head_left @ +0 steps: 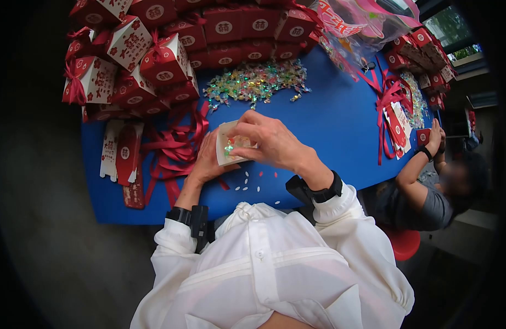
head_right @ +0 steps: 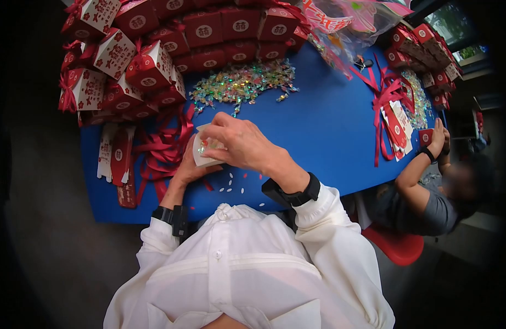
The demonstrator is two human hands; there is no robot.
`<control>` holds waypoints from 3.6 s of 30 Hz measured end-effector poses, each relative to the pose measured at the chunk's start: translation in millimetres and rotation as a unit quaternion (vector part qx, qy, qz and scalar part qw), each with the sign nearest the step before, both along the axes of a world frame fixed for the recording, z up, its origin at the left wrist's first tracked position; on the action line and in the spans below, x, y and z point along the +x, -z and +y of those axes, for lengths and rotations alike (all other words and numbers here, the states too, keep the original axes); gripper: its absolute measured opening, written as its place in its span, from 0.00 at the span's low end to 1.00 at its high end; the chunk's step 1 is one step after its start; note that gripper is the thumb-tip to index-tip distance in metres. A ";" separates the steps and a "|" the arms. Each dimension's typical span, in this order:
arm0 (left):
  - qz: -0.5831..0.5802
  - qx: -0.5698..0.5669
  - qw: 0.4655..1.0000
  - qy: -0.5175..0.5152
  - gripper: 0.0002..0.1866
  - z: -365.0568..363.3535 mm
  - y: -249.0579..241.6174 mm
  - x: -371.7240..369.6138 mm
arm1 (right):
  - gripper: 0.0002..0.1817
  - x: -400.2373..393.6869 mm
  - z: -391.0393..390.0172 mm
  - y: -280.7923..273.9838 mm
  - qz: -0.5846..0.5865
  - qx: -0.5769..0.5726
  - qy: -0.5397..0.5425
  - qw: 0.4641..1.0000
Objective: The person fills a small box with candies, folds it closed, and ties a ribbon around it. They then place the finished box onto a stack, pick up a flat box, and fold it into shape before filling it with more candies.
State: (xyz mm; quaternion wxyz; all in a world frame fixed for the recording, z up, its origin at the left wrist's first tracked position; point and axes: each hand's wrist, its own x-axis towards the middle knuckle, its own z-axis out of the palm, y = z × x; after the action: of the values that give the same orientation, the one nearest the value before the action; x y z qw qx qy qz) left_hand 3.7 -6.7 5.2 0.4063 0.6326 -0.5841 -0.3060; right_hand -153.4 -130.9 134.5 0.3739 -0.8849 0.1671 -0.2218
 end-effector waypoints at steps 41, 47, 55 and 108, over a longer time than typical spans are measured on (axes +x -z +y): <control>-0.047 -0.018 0.999 -0.005 0.59 3.6 16.0 2.5 | 0.09 -21.0 -63.9 133.5 0.155 -0.052 0.220 0.962; -0.042 -0.013 0.999 -0.008 0.59 4.2 16.2 2.7 | 0.08 -35.0 -69.2 131.5 0.119 0.031 0.229 0.966; -0.042 0.009 0.999 -0.008 0.59 4.3 17.8 2.4 | 0.12 -56.4 -78.7 127.6 0.004 0.345 0.238 0.908; -0.058 -0.020 0.998 -0.014 0.59 4.2 14.1 1.2 | 0.11 -35.1 -72.5 129.0 0.049 0.176 0.266 0.947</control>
State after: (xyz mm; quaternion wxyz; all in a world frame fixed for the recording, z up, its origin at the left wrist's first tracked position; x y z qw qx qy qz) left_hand 4.8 -2.4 -8.9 0.3884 0.6490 -0.6040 -0.2513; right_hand -188.4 -203.4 5.5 0.4422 -0.7385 0.4506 -0.2366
